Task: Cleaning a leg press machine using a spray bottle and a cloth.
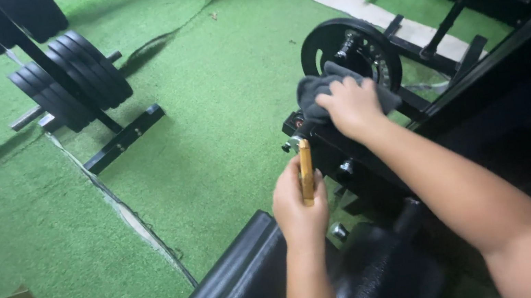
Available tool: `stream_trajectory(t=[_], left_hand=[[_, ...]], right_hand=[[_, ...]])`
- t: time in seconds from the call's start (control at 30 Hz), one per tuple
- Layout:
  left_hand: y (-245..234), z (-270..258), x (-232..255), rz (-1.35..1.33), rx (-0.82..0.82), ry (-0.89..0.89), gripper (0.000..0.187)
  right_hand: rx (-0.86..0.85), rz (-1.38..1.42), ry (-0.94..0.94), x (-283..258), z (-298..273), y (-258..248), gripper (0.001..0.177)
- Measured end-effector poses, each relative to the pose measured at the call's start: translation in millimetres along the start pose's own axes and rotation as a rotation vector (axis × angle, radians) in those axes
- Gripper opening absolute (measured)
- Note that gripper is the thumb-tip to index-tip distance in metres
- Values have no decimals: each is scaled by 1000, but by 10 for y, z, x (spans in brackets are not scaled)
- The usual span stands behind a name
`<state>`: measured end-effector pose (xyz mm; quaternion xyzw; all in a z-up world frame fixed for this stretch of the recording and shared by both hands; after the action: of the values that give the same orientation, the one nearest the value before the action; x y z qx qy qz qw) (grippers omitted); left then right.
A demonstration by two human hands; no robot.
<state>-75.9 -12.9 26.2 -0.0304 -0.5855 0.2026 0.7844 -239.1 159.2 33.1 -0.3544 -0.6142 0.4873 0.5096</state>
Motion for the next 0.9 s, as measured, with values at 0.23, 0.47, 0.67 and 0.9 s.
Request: stream_trajectory(t=[0.23,0.47,0.67,0.9], left_hand=[[-49,35,71,-8,-36,-60,40],[-47,33,135,-27,-27,-36,39],[-64,24,128,-18,-57,-70,38],[-36,2,153,-23,-63,-48,39]], right_hand=[[375,206,21,162,-595,-9,59],[149,265,254,395,-16,28,56],[433,513,401,730,-69,366,43],[788,1449,418,1428,-501,1789,47]])
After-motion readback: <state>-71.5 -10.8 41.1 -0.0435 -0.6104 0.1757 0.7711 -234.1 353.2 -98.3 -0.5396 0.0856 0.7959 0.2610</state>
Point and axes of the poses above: each hand's wrist, its own z-axis towards the middle knuckle, its own y-axis out of the palm, x = y × z, the point moved 8 cm from there along z, towards the middle knuckle, and after that the axes turned 8 degrees about -x, right-handed, at the moved point
